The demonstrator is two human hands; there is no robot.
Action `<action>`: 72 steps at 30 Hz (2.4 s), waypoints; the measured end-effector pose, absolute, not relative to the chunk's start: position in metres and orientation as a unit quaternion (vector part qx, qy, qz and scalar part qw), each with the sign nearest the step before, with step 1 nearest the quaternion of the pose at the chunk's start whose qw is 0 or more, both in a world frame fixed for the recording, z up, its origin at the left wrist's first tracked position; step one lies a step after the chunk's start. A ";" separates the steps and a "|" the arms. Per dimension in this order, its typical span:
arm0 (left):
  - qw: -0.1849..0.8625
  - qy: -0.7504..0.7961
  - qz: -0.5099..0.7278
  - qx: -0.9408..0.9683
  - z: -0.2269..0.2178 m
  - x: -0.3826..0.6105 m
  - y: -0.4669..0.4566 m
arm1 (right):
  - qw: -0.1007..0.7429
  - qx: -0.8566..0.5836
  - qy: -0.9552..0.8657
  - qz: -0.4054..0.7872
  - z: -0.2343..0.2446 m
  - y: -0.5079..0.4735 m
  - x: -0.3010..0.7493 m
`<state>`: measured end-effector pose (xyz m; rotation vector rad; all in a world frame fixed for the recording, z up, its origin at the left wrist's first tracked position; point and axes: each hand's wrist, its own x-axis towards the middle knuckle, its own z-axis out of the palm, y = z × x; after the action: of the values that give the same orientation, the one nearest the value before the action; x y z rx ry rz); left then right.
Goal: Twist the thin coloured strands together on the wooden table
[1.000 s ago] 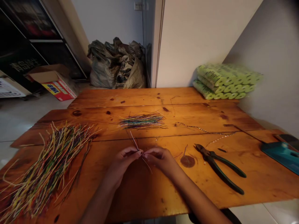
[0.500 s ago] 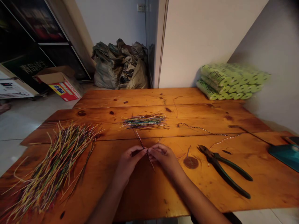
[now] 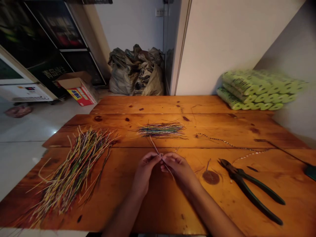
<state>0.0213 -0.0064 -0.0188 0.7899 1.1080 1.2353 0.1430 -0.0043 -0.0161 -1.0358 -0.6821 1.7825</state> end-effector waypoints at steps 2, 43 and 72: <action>0.623 0.470 0.526 0.337 -0.016 0.019 -0.006 | 0.451 -0.421 -0.292 0.731 -0.017 -0.003 0.145; 0.465 0.525 0.543 0.462 -0.015 0.036 -0.007 | 0.431 -0.491 -0.373 0.659 -0.014 0.000 0.158; 0.626 0.411 0.494 0.443 -0.004 0.014 0.001 | 0.377 -0.406 -0.369 0.746 0.004 -0.008 0.160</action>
<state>0.0145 0.0014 -0.0040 1.0154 0.9435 1.1326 0.1603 -0.0083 0.0043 -1.0389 -0.9445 1.9087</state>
